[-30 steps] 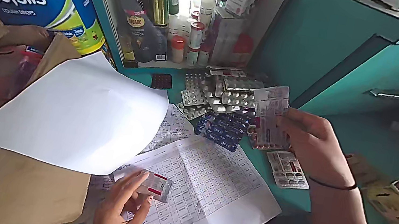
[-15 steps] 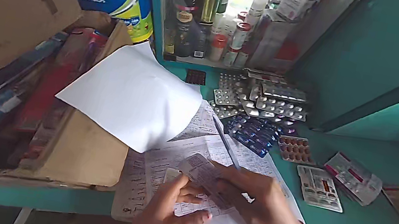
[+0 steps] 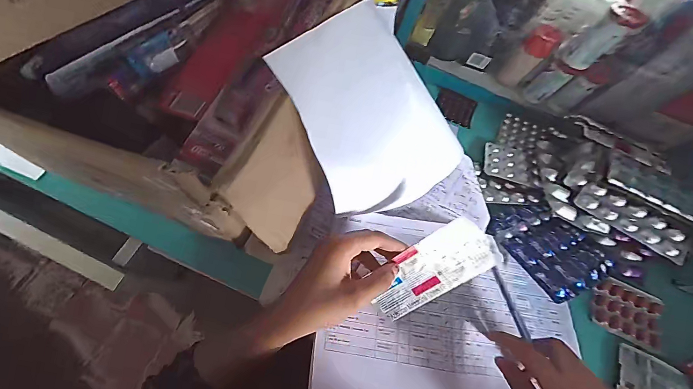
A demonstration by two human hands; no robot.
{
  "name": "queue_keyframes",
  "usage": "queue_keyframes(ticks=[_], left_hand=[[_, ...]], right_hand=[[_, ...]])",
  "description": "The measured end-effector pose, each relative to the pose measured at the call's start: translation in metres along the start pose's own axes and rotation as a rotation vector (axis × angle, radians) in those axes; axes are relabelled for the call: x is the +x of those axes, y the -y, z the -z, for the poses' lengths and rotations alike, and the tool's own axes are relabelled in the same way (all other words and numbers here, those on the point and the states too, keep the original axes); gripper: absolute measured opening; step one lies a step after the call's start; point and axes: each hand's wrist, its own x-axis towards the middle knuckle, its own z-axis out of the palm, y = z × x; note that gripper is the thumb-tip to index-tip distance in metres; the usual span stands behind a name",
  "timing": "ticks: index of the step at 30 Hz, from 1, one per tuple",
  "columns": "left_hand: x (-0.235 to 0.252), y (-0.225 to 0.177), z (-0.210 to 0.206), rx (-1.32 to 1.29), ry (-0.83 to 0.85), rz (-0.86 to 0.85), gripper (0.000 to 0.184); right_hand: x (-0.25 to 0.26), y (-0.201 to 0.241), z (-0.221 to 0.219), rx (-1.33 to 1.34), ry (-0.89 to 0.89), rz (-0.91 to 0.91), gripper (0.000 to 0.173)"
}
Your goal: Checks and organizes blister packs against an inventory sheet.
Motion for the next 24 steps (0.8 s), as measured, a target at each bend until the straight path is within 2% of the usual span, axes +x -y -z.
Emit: queue_keyframes(ticks=[4, 9, 12, 15, 19, 24], left_hand=[[0.001, 0.003, 0.003, -0.029, 0.009, 0.006, 0.022], [0.0, 0.005, 0.003, -0.057, 0.018, -0.008, 0.021], [-0.001, 0.003, 0.003, -0.056, 0.029, 0.008, 0.02], [-0.001, 0.003, 0.002, -0.062, 0.051, -0.01, 0.02], [-0.002, 0.0, 0.003, -0.092, 0.086, -0.01, 0.02], [-0.004, 0.0, 0.002, -0.162, 0.109, -0.057, 0.026]], right_hand=[[-0.007, -0.01, 0.005, 0.13, 0.014, -0.008, 0.034], [-0.005, -0.011, 0.005, 0.1, 0.011, 0.006, 0.033], [0.002, -0.005, 0.009, 0.081, -0.115, -0.003, 0.036], [0.018, -0.002, 0.004, 0.276, -0.283, 0.013, 0.041], [0.039, 0.004, -0.009, 0.612, -0.311, 0.044, 0.048], [0.045, 0.017, -0.015, 0.879, -0.317, 0.01, 0.029]])
